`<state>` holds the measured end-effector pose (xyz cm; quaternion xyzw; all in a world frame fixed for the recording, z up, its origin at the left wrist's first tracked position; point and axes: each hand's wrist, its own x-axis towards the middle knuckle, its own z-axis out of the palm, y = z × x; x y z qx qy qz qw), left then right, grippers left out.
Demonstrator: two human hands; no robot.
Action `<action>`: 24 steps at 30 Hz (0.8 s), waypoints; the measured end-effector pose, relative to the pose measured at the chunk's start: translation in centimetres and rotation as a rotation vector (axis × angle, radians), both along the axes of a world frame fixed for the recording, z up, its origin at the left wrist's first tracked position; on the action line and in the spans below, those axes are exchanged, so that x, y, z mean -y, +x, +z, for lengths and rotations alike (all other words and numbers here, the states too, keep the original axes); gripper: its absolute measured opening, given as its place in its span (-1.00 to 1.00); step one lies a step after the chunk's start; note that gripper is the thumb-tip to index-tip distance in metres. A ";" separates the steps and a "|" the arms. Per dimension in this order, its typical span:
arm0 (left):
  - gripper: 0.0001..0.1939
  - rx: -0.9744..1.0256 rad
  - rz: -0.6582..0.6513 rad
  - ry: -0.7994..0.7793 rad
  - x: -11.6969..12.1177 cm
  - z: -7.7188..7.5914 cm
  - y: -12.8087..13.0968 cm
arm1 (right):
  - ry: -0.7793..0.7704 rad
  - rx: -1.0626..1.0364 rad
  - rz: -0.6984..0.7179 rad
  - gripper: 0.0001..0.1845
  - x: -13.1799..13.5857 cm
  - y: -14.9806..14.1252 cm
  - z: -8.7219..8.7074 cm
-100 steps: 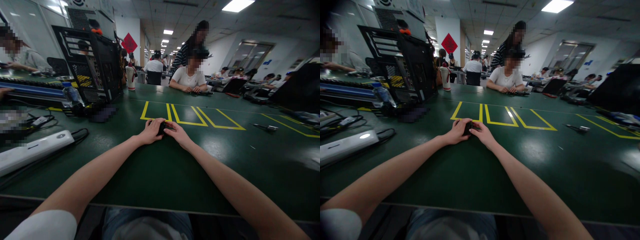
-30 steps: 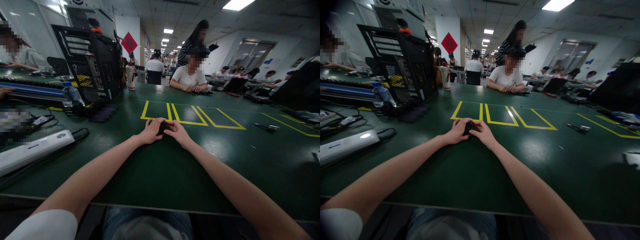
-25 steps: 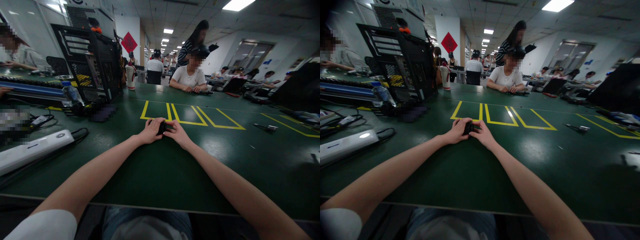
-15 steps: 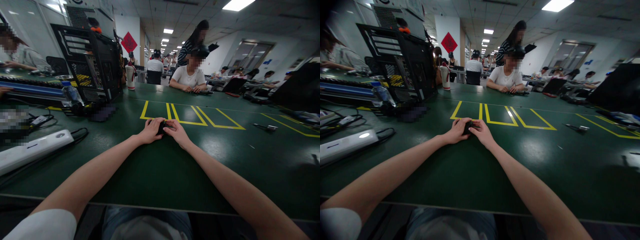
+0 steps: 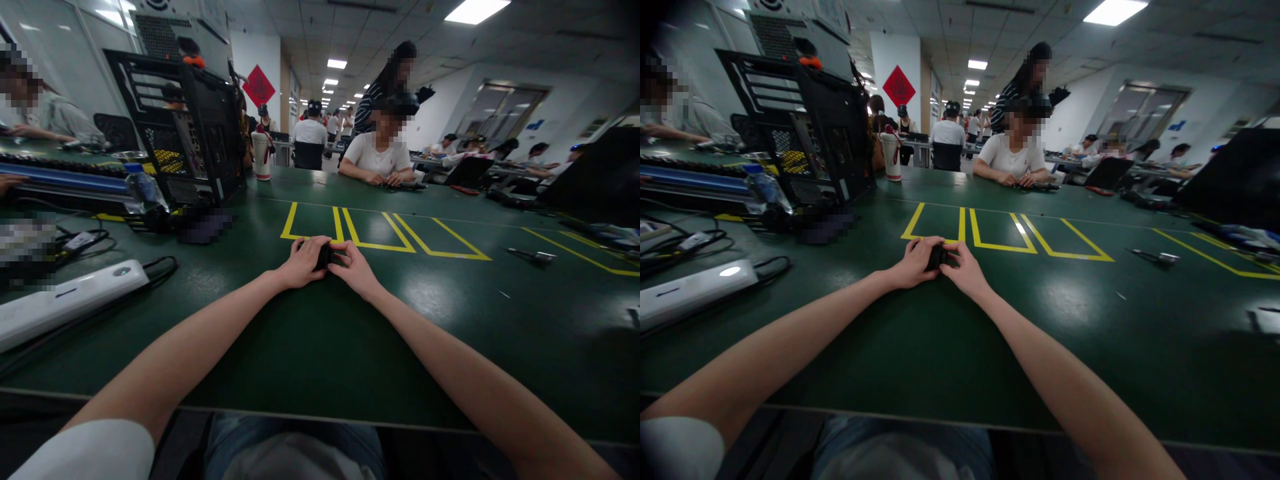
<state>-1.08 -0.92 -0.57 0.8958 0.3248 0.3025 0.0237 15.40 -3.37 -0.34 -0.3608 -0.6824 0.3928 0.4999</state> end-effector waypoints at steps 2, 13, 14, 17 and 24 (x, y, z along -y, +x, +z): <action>-0.31 0.002 0.001 0.001 0.0 0.0 0.0 | 0.028 0.025 -0.010 -0.63 0.1 -0.2 0.0; -0.33 -0.002 -0.002 0.009 0.0 0.0 0.0 | 0.190 0.192 -0.110 -0.56 0.1 -0.5 -0.7; -0.33 -0.002 -0.001 0.009 0.0 0.0 0.0 | 0.203 0.216 -0.129 -0.56 0.1 -0.5 -0.7; -0.34 -0.005 0.004 0.012 0.0 0.0 0.1 | 0.236 0.281 -0.177 -0.57 0.1 -0.6 -0.6; -0.35 0.001 0.007 -0.008 0.1 0.1 0.2 | 0.293 0.476 -0.326 -0.53 0.4 -0.3 -0.4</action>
